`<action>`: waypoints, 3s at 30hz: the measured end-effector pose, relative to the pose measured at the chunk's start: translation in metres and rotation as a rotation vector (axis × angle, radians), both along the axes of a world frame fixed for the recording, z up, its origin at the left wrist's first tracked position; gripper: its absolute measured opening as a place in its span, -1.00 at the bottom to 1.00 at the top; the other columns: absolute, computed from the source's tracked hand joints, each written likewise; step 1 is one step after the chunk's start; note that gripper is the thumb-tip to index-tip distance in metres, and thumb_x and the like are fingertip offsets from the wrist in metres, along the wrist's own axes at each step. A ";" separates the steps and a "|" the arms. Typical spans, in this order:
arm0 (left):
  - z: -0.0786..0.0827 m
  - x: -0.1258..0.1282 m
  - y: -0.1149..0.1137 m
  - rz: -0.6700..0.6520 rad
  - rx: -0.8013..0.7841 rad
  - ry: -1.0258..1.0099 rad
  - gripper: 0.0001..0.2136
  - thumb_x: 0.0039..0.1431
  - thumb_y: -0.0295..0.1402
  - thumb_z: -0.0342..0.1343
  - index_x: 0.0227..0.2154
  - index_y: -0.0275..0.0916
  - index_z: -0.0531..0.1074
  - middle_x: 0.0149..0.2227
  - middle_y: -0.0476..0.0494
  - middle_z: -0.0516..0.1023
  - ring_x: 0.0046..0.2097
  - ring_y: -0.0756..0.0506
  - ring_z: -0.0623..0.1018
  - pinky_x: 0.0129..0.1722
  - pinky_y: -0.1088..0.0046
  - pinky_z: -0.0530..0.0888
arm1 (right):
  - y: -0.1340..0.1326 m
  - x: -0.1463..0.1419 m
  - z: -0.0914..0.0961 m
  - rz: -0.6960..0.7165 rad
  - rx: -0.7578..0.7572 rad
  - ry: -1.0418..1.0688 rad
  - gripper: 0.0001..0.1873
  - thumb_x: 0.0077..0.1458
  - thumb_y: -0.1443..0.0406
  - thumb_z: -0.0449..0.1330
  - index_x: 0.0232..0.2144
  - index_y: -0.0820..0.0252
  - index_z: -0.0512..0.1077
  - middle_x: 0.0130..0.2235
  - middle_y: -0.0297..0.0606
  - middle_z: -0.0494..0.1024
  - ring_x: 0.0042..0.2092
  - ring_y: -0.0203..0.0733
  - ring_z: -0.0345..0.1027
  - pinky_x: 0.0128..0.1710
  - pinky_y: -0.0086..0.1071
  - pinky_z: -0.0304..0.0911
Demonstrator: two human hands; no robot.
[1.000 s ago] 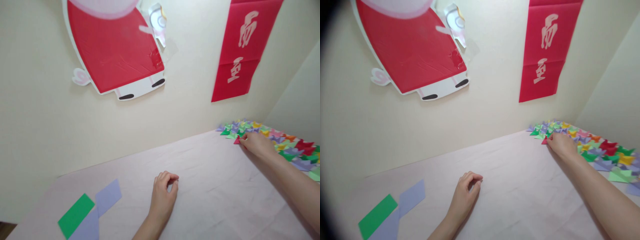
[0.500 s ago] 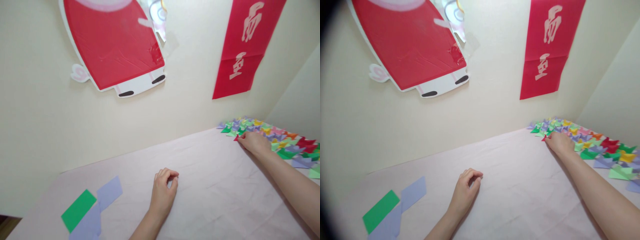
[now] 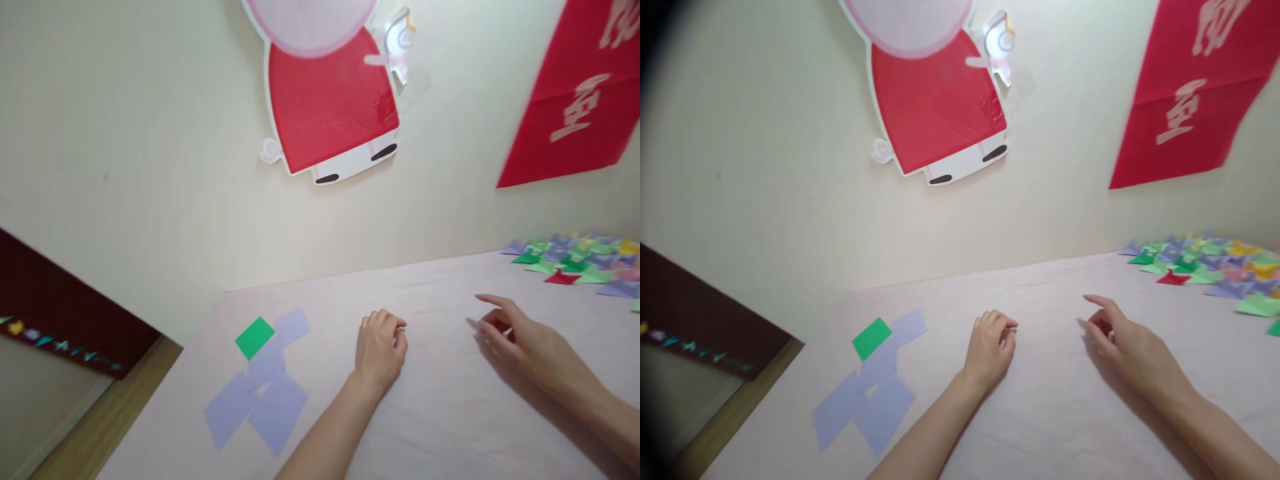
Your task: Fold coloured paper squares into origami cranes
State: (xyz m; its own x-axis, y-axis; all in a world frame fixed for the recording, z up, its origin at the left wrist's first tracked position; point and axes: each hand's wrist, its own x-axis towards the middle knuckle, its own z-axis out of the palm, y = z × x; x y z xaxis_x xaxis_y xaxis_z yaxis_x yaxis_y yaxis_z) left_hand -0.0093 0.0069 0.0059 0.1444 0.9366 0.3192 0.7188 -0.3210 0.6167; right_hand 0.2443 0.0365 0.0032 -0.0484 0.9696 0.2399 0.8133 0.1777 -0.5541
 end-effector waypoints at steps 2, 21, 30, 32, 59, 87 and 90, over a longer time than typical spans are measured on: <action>0.003 -0.008 -0.009 0.045 -0.009 0.020 -0.77 0.12 -0.55 0.06 -0.21 -0.12 0.47 -0.17 -0.08 0.52 -0.08 -0.14 0.46 -0.03 0.31 0.36 | -0.019 -0.026 -0.008 0.157 0.016 0.062 -0.57 0.17 0.06 0.08 0.07 -0.03 0.25 -0.27 -0.24 0.58 -0.45 -0.12 0.45 -0.42 -0.30 0.33; 0.015 -0.296 -0.080 0.495 -0.404 0.153 -0.43 -0.30 -0.02 0.24 -0.14 -0.15 0.47 -0.11 -0.20 0.49 0.03 -0.40 0.47 0.07 0.09 0.38 | -0.027 -0.049 -0.008 0.289 0.029 0.229 -0.72 0.15 0.38 0.00 -0.09 0.17 0.35 -0.19 -0.19 0.52 -0.16 -0.12 0.42 -0.11 -0.18 0.35; 0.051 -0.257 -0.040 0.186 -0.645 0.418 -0.41 -0.28 -0.32 0.10 -0.02 -0.18 0.34 0.07 -0.19 0.38 0.12 -0.30 0.36 0.13 0.16 0.29 | -0.024 -0.040 -0.015 0.279 -0.012 0.257 -0.73 0.14 0.27 0.01 -0.12 0.12 0.38 -0.21 -0.20 0.54 -0.17 -0.09 0.44 -0.13 -0.19 0.35; 0.052 -0.254 -0.037 0.204 -0.671 0.432 -0.45 -0.28 -0.35 0.11 -0.07 -0.18 0.35 -0.04 -0.16 0.43 0.05 -0.25 0.40 0.07 0.22 0.33 | -0.022 -0.039 -0.019 0.279 -0.019 0.261 -0.73 0.14 0.23 0.03 -0.13 0.10 0.40 -0.18 -0.18 0.56 -0.16 -0.06 0.46 -0.13 -0.19 0.36; 0.064 -0.249 -0.022 0.182 -0.553 0.481 -0.89 -0.18 -0.43 0.20 -0.52 -0.19 0.40 -0.32 -0.06 0.49 -0.14 -0.20 0.43 -0.11 0.31 0.33 | -0.018 -0.040 -0.024 0.276 -0.014 0.232 -0.72 0.15 0.17 0.05 -0.14 0.10 0.43 -0.20 -0.19 0.58 -0.17 -0.04 0.49 -0.16 -0.18 0.39; -0.058 0.005 -0.103 -0.050 0.208 0.533 -0.47 0.15 -0.28 0.17 0.18 -0.27 0.27 0.04 -0.32 0.49 0.01 -0.25 0.48 -0.07 0.26 0.49 | -0.051 -0.032 0.006 0.735 -0.015 -0.088 -0.84 0.26 0.32 0.12 -0.33 0.07 0.49 -0.29 -0.27 0.57 -0.23 -0.16 0.40 -0.19 -0.28 0.25; -0.064 0.006 -0.110 -0.011 0.220 0.568 -0.38 0.14 -0.21 0.18 0.24 -0.27 0.22 0.08 -0.31 0.48 0.04 -0.27 0.48 -0.04 0.26 0.47 | -0.047 -0.044 0.009 0.704 -0.119 -0.015 -0.80 0.27 0.29 0.09 -0.39 0.10 0.46 -0.37 -0.29 0.55 -0.30 -0.18 0.38 -0.22 -0.30 0.24</action>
State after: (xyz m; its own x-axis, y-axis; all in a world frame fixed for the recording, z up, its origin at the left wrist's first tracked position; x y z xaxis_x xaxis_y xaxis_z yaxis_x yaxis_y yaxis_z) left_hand -0.0037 -0.1032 -0.0586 0.3584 0.8547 0.3755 0.9118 -0.4068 0.0557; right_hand 0.2006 -0.0104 0.0124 -0.6750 0.7265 0.1286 0.5352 0.6022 -0.5925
